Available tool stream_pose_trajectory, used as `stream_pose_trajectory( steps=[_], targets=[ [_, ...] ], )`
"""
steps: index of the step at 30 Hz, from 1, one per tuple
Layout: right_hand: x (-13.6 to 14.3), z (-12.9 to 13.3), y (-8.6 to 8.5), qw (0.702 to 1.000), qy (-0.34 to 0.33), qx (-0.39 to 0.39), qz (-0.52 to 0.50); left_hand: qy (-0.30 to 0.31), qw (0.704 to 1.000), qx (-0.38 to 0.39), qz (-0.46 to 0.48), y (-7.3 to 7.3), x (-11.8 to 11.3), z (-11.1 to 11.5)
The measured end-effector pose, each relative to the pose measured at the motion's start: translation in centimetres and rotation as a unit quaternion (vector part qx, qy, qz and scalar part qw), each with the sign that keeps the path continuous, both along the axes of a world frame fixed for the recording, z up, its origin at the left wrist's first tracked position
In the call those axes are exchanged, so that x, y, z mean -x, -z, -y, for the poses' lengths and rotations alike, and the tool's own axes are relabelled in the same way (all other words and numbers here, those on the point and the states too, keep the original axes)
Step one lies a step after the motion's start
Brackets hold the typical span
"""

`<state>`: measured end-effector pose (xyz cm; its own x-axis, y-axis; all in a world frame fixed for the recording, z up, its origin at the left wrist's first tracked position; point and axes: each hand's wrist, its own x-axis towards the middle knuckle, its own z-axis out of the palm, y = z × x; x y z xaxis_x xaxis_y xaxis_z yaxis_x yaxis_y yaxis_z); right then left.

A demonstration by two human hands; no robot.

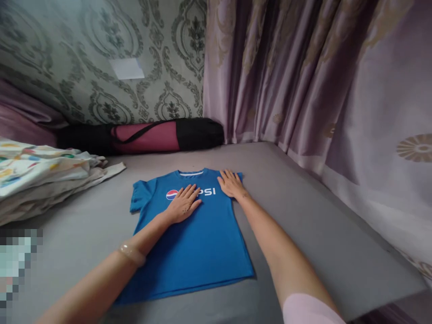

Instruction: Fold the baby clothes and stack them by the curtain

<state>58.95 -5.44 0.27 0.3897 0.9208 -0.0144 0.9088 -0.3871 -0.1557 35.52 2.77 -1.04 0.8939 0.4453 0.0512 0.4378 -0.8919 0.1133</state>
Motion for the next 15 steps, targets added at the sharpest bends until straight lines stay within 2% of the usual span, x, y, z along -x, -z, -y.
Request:
stream_pose_trajectory(
  steps=[4,6,7,9,12,13,15],
  targets=[
    [-3.7,2.3,-0.5,0.994,0.092,0.019,0.048,-0.003,1.000,0.001,-0.016,-0.2,0.2,-0.1],
    [-3.9,4.1,-1.1,0.989,0.123,0.003,0.076,0.000,1.000,0.003,-0.014,-0.7,0.1,-0.4],
    [-3.4,5.0,-1.3,0.989,0.119,-0.010,0.085,0.005,1.000,0.002,-0.009,-1.1,-0.2,-0.6],
    [-1.1,7.0,-1.7,0.994,0.060,-0.033,0.081,0.025,1.000,-0.004,0.010,-1.8,-1.1,-0.9],
    [3.8,9.7,-1.7,0.994,-0.094,-0.027,0.042,0.092,0.994,0.006,0.049,-2.6,-4.0,-0.9],
    [5.3,10.5,-1.6,0.991,-0.125,-0.029,0.033,0.125,0.990,0.021,0.056,-2.7,-5.2,-0.7],
    [7.5,12.0,-1.4,0.989,-0.146,-0.026,0.011,0.171,0.983,0.052,0.050,-2.6,-7.6,-0.2]
  ],
)
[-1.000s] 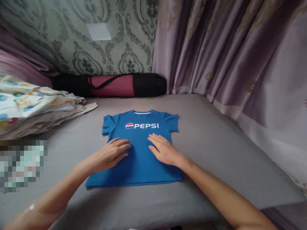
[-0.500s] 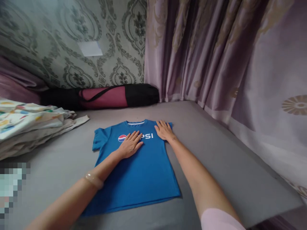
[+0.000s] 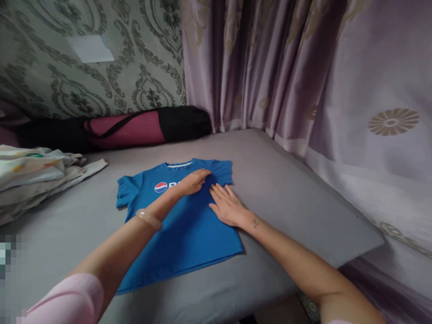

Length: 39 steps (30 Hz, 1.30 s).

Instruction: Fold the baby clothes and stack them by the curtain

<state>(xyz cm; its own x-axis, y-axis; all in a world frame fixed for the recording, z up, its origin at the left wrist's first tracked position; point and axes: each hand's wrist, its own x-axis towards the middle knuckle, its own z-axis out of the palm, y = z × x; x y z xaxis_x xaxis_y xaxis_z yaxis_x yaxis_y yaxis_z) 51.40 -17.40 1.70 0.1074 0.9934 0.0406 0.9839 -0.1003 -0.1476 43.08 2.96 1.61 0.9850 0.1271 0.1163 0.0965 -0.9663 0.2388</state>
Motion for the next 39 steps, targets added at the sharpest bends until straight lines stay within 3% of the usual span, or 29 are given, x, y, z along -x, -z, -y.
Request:
stream_pose_trajectory(
  steps=[4,9,12,17,20,24,28,34,39],
  targets=[
    [2.1,3.2,-0.3,0.999,-0.009,0.007,-0.035,-0.040,0.999,-0.010,-0.031,-0.2,-3.3,1.2],
    [4.2,8.0,-1.3,0.998,-0.035,-0.001,-0.058,-0.129,0.988,-0.056,-0.059,-1.9,-5.8,2.7],
    [5.8,10.5,-1.4,0.998,-0.026,-0.014,-0.051,-0.153,0.986,-0.045,-0.054,-2.4,-7.6,4.0],
    [7.7,13.1,-0.9,0.997,0.017,-0.068,-0.040,-0.177,0.981,0.003,-0.073,-2.1,-10.9,5.9],
    [8.1,13.5,-0.3,0.986,0.076,-0.136,-0.055,-0.227,0.971,0.043,-0.064,-1.7,-12.6,6.3],
    [8.2,12.6,0.6,0.949,0.203,-0.236,-0.047,-0.276,0.956,0.094,-0.039,-1.3,-13.9,6.2],
    [8.3,11.3,1.0,0.928,0.303,-0.217,0.004,-0.279,0.951,0.128,-0.026,-1.3,-14.1,5.6],
    [8.6,10.4,0.2,0.933,0.300,-0.197,0.029,-0.302,0.921,0.244,0.022,-1.8,-13.1,3.2],
    [9.9,9.9,-0.2,0.920,0.310,-0.240,0.016,-0.325,0.859,0.389,0.075,-2.7,-11.4,-0.1]
  ],
)
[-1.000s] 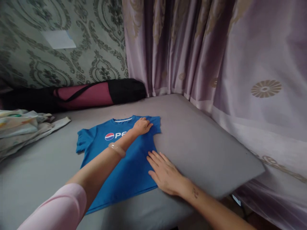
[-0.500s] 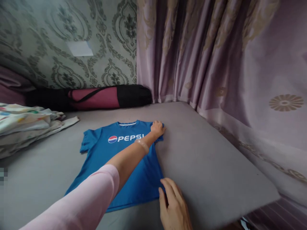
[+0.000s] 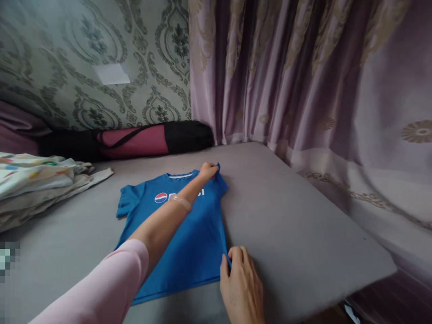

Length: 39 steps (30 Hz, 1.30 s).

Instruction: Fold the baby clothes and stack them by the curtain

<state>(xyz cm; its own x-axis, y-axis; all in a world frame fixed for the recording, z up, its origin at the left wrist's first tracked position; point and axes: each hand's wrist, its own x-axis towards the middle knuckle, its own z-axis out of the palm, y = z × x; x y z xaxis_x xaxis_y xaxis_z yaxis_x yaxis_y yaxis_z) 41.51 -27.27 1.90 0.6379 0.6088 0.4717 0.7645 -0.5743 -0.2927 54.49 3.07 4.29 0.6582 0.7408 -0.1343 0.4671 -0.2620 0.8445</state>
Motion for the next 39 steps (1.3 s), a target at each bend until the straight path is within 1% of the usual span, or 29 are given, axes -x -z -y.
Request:
stream_pose_trajectory(
  steps=[4,7,9,12,15,19,24,27,28,29,30,31,32,33,34,35,36,37,38,39],
  targets=[
    [1.1,-0.5,-0.1,0.998,-0.013,-0.045,-0.050,-0.054,0.992,0.094,0.063,-1.0,2.4,-2.5],
    [1.9,-0.9,0.0,0.993,-0.061,-0.083,-0.061,-0.097,0.981,0.147,0.084,-1.0,4.8,-4.2],
    [2.5,-1.2,0.1,0.988,-0.110,-0.091,-0.059,-0.124,0.973,0.174,0.082,-0.6,6.3,-5.1],
    [3.3,-1.5,0.3,0.979,-0.181,-0.071,-0.058,-0.164,0.964,0.196,0.074,0.5,8.3,-5.9],
    [3.6,-1.6,0.1,0.972,-0.224,-0.047,-0.048,-0.184,0.960,0.196,0.075,1.5,9.7,-6.1],
    [3.3,-1.4,-0.3,0.967,-0.247,-0.031,-0.049,-0.177,0.967,0.163,0.083,2.7,10.6,-6.1],
    [2.5,-0.8,-0.6,0.958,-0.268,-0.038,-0.097,-0.153,0.983,0.066,0.073,3.6,11.2,-6.3],
    [2.1,-0.5,-0.7,0.948,-0.294,-0.018,-0.121,-0.139,0.988,0.015,0.064,3.4,11.6,-6.3],
    [2.0,-0.5,-0.8,0.945,-0.301,-0.012,-0.128,-0.134,0.989,-0.019,0.057,3.0,11.8,-6.1],
    [1.9,-0.4,-0.8,0.943,-0.306,-0.009,-0.134,-0.124,0.989,-0.070,0.049,2.6,12.0,-5.8],
    [1.8,-0.4,-0.8,0.941,-0.309,-0.013,-0.138,-0.102,0.985,-0.134,0.039,2.0,12.4,-5.4],
    [1.6,-0.4,-0.8,0.940,-0.310,-0.019,-0.143,-0.062,0.978,-0.198,0.028,1.3,12.9,-4.9],
    [1.6,-0.5,-0.7,0.938,-0.311,-0.027,-0.148,-0.003,0.967,-0.253,0.019,0.4,13.5,-4.1],
    [1.5,-0.5,-0.7,0.937,-0.312,-0.036,-0.153,0.074,0.957,-0.280,0.014,-0.5,14.2,-3.2],
    [1.5,-0.5,-0.5,0.936,-0.312,-0.045,-0.156,0.171,0.948,-0.268,0.011,-1.4,15.1,-2.1],
    [1.5,-0.6,-0.4,0.935,-0.312,-0.052,-0.160,0.271,0.932,-0.239,0.013,-2.3,16.1,-0.8],
    [1.6,-0.6,-0.2,0.935,-0.311,-0.059,-0.163,0.365,0.906,-0.211,0.012,-3.0,17.2,0.5],
    [1.7,-0.6,-0.1,0.935,-0.308,-0.066,-0.165,0.434,0.881,-0.189,0.018,-3.6,18.4,2.0],
    [1.8,-0.6,0.1,0.936,-0.301,-0.073,-0.167,0.488,0.856,-0.172,0.028,-4.0,19.6,3.5],
    [1.9,-0.5,0.2,0.938,-0.291,-0.080,-0.169,0.527,0.835,-0.159,0.031,-4.2,20.7,4.8]
  ],
)
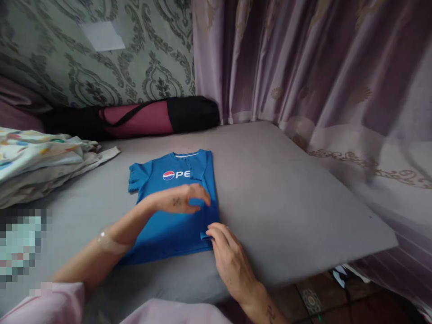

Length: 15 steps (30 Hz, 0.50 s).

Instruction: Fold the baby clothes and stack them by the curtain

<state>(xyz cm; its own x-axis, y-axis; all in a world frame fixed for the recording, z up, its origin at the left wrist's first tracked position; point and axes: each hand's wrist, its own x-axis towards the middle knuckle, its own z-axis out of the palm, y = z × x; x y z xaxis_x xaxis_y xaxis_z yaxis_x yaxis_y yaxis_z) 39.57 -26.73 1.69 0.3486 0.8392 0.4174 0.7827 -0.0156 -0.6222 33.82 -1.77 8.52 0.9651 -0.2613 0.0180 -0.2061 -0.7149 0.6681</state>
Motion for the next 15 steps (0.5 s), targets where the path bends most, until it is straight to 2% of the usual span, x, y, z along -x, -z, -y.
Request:
stream_pose_trajectory(
  steps=[1,3,7,12,15],
  targets=[
    [0.1,0.0,0.1,1.000,0.012,-0.001,-0.002,0.028,1.000,0.001,-0.006,0.0,1.0,1.2],
    [0.2,0.1,0.2,0.999,0.041,0.007,0.008,0.044,0.999,-0.018,-0.003,0.4,2.7,3.2],
    [0.0,0.3,0.0,0.993,0.088,0.062,0.058,0.002,0.995,-0.088,0.037,1.7,4.5,5.0],
    [-0.3,0.6,-0.3,0.988,0.034,0.111,0.101,-0.027,0.986,-0.153,0.068,2.0,5.1,5.9],
    [-0.4,0.9,-1.0,0.985,0.003,0.130,0.110,-0.033,0.982,-0.177,0.060,2.0,5.6,6.2]
  ],
)
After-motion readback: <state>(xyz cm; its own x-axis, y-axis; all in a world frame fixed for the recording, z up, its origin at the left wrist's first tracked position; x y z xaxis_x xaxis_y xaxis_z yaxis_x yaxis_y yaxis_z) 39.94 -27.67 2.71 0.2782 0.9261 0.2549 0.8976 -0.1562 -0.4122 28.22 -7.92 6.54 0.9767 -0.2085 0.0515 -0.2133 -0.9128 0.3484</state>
